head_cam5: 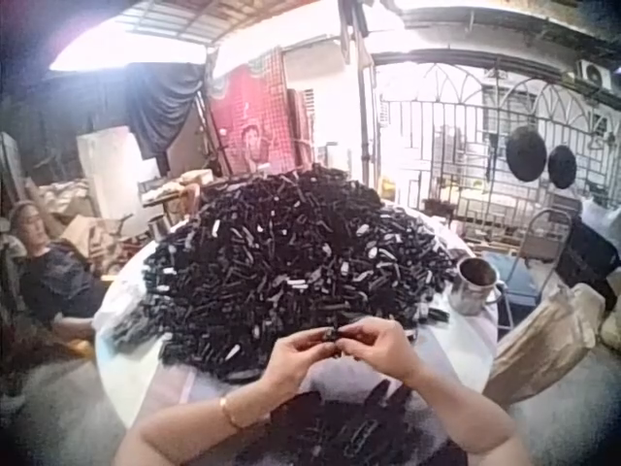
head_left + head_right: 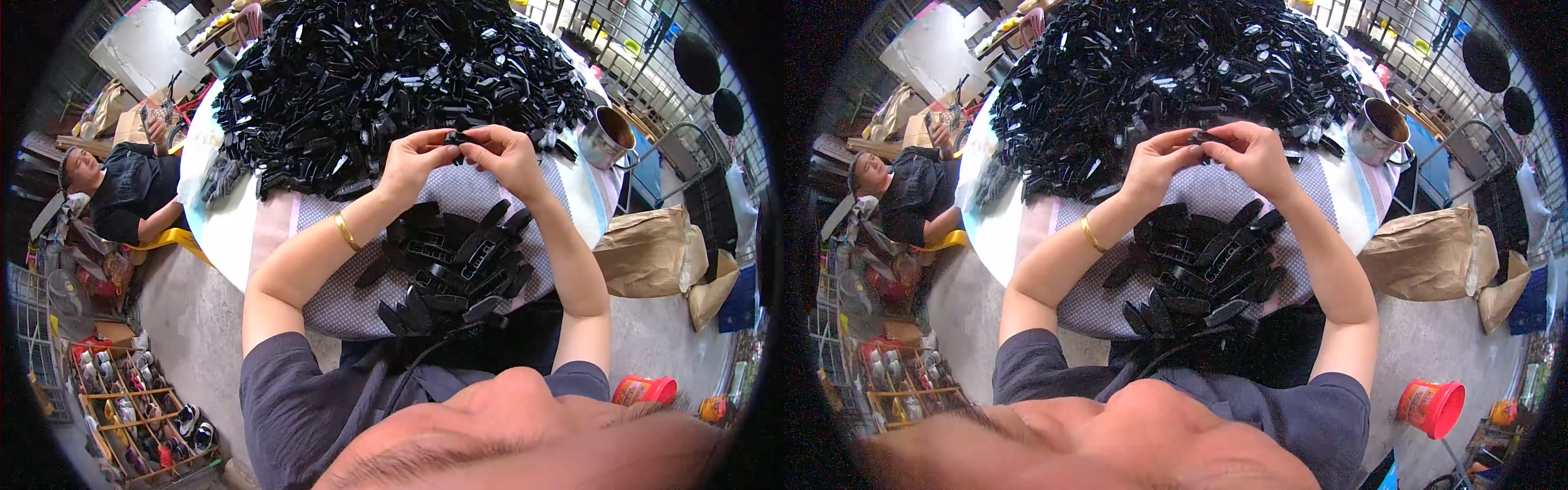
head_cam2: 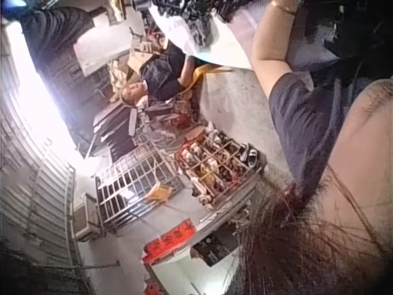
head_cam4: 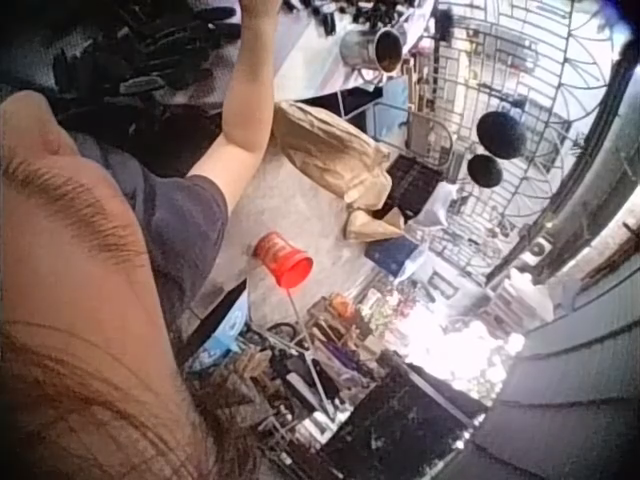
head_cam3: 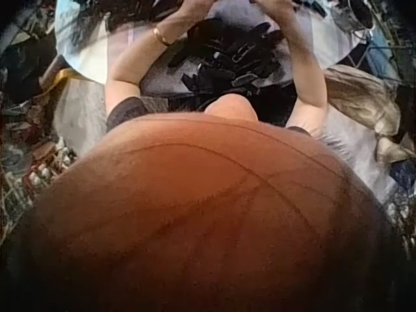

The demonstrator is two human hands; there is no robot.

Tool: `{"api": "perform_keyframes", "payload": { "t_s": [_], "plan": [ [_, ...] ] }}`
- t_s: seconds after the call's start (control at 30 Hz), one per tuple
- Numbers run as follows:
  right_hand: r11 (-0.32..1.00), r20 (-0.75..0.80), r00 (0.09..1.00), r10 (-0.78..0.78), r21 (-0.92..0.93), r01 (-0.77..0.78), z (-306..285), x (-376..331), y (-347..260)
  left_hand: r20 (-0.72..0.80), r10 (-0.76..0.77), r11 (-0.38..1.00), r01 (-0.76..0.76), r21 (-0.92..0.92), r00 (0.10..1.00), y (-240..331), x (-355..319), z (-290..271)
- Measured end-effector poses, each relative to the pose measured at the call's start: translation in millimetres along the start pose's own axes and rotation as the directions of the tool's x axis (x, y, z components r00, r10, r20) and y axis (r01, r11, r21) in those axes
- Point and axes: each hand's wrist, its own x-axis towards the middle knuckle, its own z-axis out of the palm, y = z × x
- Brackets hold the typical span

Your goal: Inspecting and sorting small black plastic mechanical components on a table in a workspace.

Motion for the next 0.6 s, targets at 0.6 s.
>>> {"api": "perform_keyframes", "payload": {
  "t_s": [0.6],
  "plan": [
    [0.986,0.127,0.988,0.083,-0.152,-0.063,5.7,-1.9,-3.6,0.13,0.096,0.995,-0.097,0.001,0.987,16.7,1.6,0.2]
  ]
}}
